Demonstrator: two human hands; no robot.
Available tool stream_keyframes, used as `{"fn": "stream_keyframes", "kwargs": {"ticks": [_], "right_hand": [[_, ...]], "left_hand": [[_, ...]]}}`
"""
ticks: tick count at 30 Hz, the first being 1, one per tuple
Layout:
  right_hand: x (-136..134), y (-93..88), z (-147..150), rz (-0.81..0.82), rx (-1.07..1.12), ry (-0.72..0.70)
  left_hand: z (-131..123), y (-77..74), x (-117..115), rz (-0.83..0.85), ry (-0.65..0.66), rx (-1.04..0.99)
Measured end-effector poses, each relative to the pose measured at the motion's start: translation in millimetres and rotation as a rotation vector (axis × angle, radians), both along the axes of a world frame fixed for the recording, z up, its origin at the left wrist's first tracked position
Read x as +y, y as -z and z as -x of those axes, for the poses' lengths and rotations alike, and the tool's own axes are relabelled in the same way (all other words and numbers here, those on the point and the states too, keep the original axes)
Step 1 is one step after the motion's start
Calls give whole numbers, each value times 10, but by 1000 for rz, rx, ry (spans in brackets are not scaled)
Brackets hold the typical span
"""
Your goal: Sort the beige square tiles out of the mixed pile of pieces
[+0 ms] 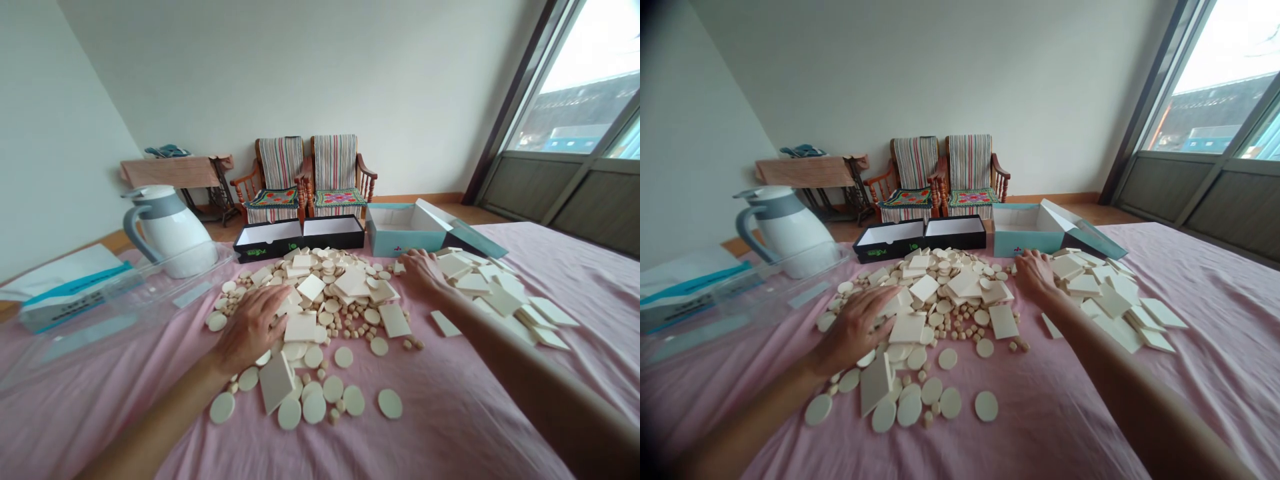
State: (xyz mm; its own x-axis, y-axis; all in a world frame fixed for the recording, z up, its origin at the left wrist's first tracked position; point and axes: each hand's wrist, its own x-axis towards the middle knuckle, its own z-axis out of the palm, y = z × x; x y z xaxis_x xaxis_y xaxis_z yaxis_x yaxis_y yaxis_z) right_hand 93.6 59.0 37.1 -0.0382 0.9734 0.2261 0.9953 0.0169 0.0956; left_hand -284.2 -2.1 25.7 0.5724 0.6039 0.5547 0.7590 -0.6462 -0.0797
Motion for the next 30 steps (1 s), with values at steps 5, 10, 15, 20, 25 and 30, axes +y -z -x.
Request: {"fn": "stream_keyframes", "kwargs": {"ticks": [5,10,15,20,25,30], "right_hand": [[-110,41,65,-21,-127,-3],[-189,168,57,-19,-177,-33],[-163,210,59,-39,-144,-48],[-125,98,94,22,-116,-4],[46,-146,160,86,258,-216],[364,-99,129,65,93,-201]], "left_hand": [[169,34,-211,-29,-70,-157],[351,122,-177,-11,-155,-281],[357,132,-132,32,-163,-308],[333,131,-154,45,-165,-317],[331,135,-157,46,-165,-329],[360,138,-157,33,-160,-321]]}}
